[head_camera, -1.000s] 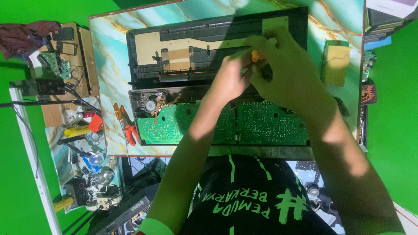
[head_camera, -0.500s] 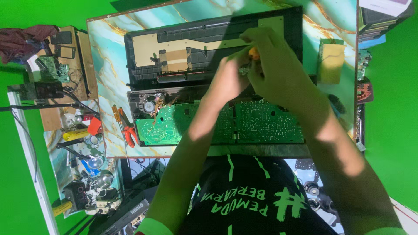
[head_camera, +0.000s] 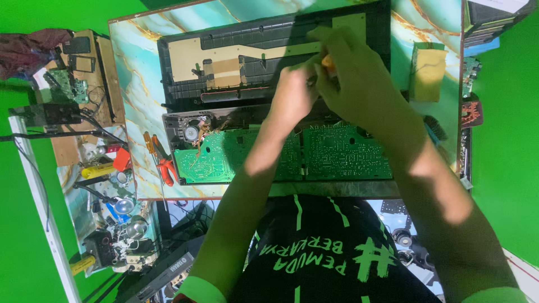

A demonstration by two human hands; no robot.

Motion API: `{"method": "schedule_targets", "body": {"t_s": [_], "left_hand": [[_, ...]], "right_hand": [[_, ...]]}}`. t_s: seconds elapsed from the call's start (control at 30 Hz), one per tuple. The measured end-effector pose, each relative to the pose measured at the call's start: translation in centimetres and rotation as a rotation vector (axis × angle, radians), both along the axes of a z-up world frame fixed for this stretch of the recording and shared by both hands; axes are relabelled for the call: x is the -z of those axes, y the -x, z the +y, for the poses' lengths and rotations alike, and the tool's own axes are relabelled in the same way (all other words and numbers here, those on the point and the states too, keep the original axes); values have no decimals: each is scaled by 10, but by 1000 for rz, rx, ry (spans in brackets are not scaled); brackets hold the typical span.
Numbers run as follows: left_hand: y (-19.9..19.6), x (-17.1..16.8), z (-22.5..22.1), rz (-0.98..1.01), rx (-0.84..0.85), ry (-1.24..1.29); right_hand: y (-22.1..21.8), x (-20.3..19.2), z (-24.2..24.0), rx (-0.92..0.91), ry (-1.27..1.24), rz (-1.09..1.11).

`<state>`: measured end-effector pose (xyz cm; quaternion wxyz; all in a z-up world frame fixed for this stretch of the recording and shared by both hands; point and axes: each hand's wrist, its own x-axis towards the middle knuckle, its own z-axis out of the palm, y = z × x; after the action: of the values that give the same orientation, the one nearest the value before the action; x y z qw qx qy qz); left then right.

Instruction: The person disassembles an electronic keyboard on a table, using a screwdriver to remove screws from internal circuit boards and handling loose wiring by hand and with pliers.

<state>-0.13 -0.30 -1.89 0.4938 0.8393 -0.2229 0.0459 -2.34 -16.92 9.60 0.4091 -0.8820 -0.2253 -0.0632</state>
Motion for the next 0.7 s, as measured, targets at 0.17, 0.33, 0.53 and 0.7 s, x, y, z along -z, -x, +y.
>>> {"method": "schedule_targets", "body": {"t_s": [0.17, 0.33, 0.53, 0.7], "left_hand": [[-3, 0, 0, 64, -76, 0], [-4, 0, 10, 113, -62, -121], [-1, 1, 1, -22, -24, -62], [3, 2, -1, -8, 10, -54]], "right_hand": [[2, 12, -8, -50, -46, -275], [1, 68, -20, 237, -68, -89], [-6, 153, -12, 112, 7, 247], [-5, 174, -10, 81, -25, 58]]}}
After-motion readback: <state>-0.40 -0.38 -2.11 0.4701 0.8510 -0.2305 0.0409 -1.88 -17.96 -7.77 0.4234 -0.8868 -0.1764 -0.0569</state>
